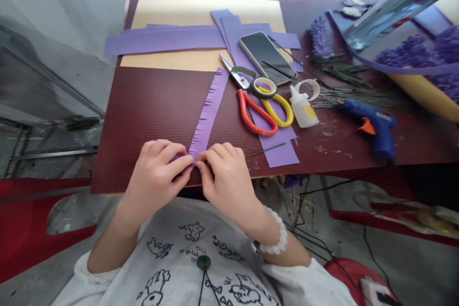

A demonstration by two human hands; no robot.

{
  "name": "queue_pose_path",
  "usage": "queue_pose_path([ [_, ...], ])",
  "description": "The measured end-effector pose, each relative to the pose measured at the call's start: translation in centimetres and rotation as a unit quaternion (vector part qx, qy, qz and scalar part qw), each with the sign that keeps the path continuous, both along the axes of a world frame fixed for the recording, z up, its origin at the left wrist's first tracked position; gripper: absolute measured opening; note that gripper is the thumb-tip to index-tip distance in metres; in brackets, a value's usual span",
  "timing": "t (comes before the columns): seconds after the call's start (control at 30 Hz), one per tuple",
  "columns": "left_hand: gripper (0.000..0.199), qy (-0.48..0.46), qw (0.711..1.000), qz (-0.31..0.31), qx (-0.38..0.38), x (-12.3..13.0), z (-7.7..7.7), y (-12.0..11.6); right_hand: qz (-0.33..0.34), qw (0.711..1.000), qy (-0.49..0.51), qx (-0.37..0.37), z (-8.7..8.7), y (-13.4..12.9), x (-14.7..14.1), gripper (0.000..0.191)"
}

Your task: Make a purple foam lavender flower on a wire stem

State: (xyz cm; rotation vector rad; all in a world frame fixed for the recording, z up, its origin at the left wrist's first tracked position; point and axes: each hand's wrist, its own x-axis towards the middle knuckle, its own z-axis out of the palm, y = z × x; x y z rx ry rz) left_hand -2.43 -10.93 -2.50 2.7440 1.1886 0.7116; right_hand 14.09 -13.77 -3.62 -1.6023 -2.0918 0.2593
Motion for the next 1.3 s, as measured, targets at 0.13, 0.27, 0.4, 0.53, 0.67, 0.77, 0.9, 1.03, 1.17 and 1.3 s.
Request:
queue_pose_path([
  [0.13, 0.012, 0.003, 1.000, -0.003, -0.025, 0.4, 0.3, 0.4, -0.005, 0.999, 0.030, 0.039, -0.6, -0.4, 0.2, 0.013],
  [0.27, 0.014, 0.008, 0.997, 0.011, -0.076, 0.7, 0.6, 0.7, 0.025, 0.994, 0.052, 0.091, -1.3, -0.5, 1.0, 0.010],
  [0.4, 0.016, -0.002, 0.994, 0.027, -0.106, 0.7, 0.6, 0.9, 0.043, 0.991, 0.036, 0.120, -1.5, -0.2, 1.5, 0.013],
  [0.53, 0.016, -0.043, 0.990, 0.032, -0.131, 0.1, 0.7, 0.8, 0.031, 0.994, 0.013, 0.100, -1.3, 0.2, 1.1, 0.014],
  [0.67, 0.037, -0.053, 0.989, 0.033, -0.133, -0.4, 1.0, 0.2, -0.003, 0.999, 0.004, 0.053, -0.7, 0.5, 0.5, 0.012],
  [0.77, 0.036, -0.019, 0.995, 0.023, -0.098, -0.5, 0.6, -0.1, -0.017, 1.000, 0.010, 0.021, -0.4, 0.8, 0.3, 0.011],
  [0.9, 0.023, -0.038, 0.996, 0.035, -0.067, -0.5, -0.2, 0.1, -0.016, 1.000, 0.023, 0.011, -0.4, 0.9, 0.6, 0.010],
  [1.03, 0.020, -0.054, 0.996, 0.018, -0.062, -0.8, -0.6, 0.3, 0.017, 0.998, 0.059, 0.031, -0.8, 0.6, 1.1, 0.010],
  [1.17, 0.019, -0.059, 0.996, 0.013, -0.062, -1.0, -0.6, 0.2, 0.025, 0.997, 0.062, 0.037, -0.9, 0.5, 1.2, 0.011],
  [1.3, 0.019, -0.069, 0.996, 0.010, -0.050, -1.1, -0.8, 0.0, 0.042, 0.998, 0.034, 0.034, -0.5, 0.7, 1.1, 0.011],
])
